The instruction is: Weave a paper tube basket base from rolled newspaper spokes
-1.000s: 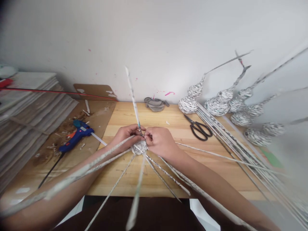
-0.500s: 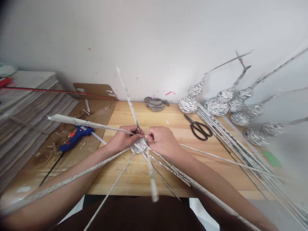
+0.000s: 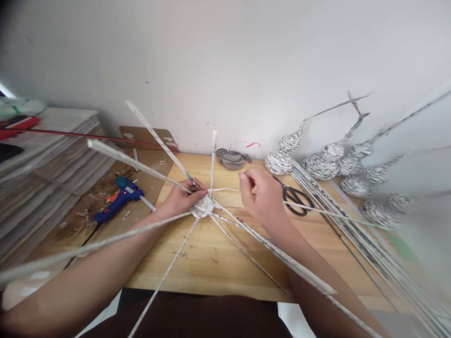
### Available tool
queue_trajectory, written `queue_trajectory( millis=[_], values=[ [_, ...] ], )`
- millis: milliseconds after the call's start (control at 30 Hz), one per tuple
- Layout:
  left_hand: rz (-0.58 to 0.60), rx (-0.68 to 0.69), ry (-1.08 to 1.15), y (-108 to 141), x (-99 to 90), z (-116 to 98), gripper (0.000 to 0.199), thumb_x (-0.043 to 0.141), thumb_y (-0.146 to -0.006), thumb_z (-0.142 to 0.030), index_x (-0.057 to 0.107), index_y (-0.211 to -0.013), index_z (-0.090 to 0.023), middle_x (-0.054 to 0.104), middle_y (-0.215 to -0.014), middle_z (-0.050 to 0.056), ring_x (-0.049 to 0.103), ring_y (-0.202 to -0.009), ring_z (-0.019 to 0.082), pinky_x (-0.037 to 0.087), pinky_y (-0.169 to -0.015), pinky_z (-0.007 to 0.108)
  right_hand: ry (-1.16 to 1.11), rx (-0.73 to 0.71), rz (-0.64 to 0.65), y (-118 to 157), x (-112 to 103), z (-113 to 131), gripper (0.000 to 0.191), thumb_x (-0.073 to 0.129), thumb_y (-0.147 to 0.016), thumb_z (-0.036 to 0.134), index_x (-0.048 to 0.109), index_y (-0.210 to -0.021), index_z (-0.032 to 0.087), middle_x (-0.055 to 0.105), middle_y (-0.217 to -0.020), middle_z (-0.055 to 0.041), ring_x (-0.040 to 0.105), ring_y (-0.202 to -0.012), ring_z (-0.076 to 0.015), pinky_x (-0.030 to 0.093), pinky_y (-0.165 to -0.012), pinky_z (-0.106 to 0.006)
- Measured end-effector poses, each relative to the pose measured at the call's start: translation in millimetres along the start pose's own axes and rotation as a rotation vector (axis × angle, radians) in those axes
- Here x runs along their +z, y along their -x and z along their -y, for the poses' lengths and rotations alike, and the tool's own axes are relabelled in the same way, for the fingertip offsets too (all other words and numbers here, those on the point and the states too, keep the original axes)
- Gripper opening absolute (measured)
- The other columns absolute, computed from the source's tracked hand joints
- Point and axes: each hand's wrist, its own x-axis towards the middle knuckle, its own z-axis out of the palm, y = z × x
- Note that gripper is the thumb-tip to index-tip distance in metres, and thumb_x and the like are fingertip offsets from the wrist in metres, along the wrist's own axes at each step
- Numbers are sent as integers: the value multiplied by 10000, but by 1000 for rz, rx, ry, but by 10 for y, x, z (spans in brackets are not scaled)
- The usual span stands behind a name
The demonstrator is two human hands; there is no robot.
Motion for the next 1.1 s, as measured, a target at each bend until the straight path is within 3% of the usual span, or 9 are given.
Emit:
queue_trajectory(
  millis=[100,167,233,300,467,533,667,867,1100],
  values=[
    [-32,-77,178,-42,-7,65,303,786,-644,-379,617,-762,-157,635,-634,1,567,-542,121,423,-524,237,-153,137,-7,-75,-96,-78,424,445,-950,438,447,-589,216,478,-521,9,459,-511,-127,357,-534,-277],
    [-69,-118,297,-55,-6,86,361,821,-609,-399,620,-777,-150,643,-639,7,569,-534,119,422,-518,239,-356,238,176,-130,-138,-173,383,488,-927,468,522,-656,199,541,-574,7,506,-503,-118,395,-517,-266],
    [-104,-145,392,-63,-4,77,401,849,-573,-407,632,-777,-141,641,-636,7,572,-535,115,427,-522,240,-549,323,415,-171,-166,-273,273,573,-882,452,612,-882,183,625,-691,-7,568,-525,-121,417,-490,-252],
    [-124,-169,457,-67,-3,45,420,874,-537,-399,643,-766,-132,640,-636,3,576,-541,108,438,-536,239,-681,370,610,-186,-171,-350,348,622,-851,437,607,-1085,180,668,-777,-32,626,-577,-140,419,-462,-238],
    [-136,-230,563,-54,15,-13,431,902,-504,-350,663,-788,-132,665,-668,8,606,-582,120,470,-586,258,-615,322,828,-91,28,-358,298,639,-851,414,668,-1020,170,706,-877,-74,669,-737,-160,460,-514,-223],
    [-102,-237,574,-42,29,0,437,901,-513,-345,678,-819,-125,678,-690,16,612,-599,121,471,-598,256,-597,332,837,-22,187,-286,297,628,-858,425,676,-993,166,706,-814,-63,650,-702,-151,471,-531,-232],
    [-52,-190,506,-18,50,26,420,881,-563,-353,703,-856,-110,698,-735,33,617,-622,120,470,-614,246,-804,383,717,103,461,-103,314,676,-811,445,674,-977,178,680,-771,-37,630,-628,-142,477,-505,-237],
    [-62,-174,516,3,78,-20,404,867,-580,-371,685,-842,-123,703,-703,33,631,-600,142,479,-590,251,-1077,571,570,208,579,55,364,746,-745,436,669,-1026,218,699,-860,-34,661,-702,-171,509,-499,-235],
    [26,-236,485,5,120,42,406,873,-563,-355,675,-831,-124,718,-698,51,648,-588,160,476,-556,251,-957,565,309,300,795,67,254,749,-730,414,630,-786,196,606,-606,25,513,-480,-117,471,-410,-242]
  ],
)
